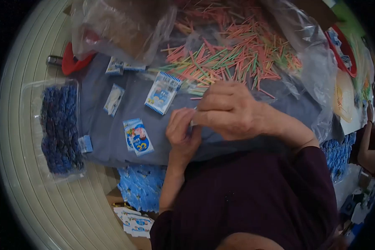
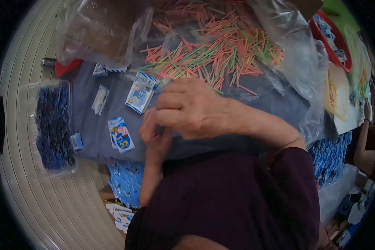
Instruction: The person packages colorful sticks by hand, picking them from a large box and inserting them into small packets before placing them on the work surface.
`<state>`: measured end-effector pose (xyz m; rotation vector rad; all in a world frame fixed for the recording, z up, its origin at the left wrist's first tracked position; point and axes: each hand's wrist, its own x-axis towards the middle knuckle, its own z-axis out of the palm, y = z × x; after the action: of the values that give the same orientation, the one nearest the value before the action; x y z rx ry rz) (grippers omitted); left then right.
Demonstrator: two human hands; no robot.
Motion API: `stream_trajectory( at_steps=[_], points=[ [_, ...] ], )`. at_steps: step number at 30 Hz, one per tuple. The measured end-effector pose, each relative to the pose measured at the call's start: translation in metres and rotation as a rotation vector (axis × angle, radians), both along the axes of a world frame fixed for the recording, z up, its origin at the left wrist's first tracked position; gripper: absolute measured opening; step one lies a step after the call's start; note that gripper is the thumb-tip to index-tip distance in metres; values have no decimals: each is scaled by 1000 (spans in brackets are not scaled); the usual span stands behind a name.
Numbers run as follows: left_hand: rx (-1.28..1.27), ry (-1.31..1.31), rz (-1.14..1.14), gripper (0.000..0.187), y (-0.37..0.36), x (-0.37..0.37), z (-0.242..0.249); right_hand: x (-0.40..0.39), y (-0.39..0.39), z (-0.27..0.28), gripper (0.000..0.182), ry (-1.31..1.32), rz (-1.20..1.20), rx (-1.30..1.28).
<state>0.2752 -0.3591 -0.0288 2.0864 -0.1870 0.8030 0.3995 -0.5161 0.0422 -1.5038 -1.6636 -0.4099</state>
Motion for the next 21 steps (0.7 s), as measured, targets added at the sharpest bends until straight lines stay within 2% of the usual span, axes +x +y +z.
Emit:
stream_trajectory(
  at_steps=[2,4,5,7,8,10,11,13,14,16,18,19,21],
  points=[
    [-16,25,-16,25,-2,-6,-7,-5,4,4,26,-25,-24,-98],
    [-278,179,18,24,-2,-17,-13,-10,10,3,23,12,-32,-219],
    [-276,172,13,24,-3,-21,-18,-10,9,6,23,5,-37,-217],
    [-578,201,39,27,-7,-26,-24,-8,6,12,24,144,29,-403],
    [-579,195,37,27,-8,-30,-24,-5,6,12,24,138,28,-404],
    [-715,168,52,31,-10,-38,-14,4,5,10,32,511,437,-457],
    [-717,162,50,31,-8,-42,-3,11,4,12,32,505,435,-460],
    [-769,215,226,32,7,-53,24,32,4,16,40,561,267,-398],
    [-727,214,255,29,23,-62,29,50,6,15,37,649,195,-395],
    [-674,211,273,26,61,-77,35,102,15,3,41,598,-53,-313],
    [-673,461,329,25,92,-86,39,165,30,-14,39,467,-342,-365],
    [-659,457,322,25,103,-90,32,202,41,-32,43,479,-436,-378],
    [231,689,599,33,123,-93,11,253,64,-42,47,491,-534,-369]
  ],
)
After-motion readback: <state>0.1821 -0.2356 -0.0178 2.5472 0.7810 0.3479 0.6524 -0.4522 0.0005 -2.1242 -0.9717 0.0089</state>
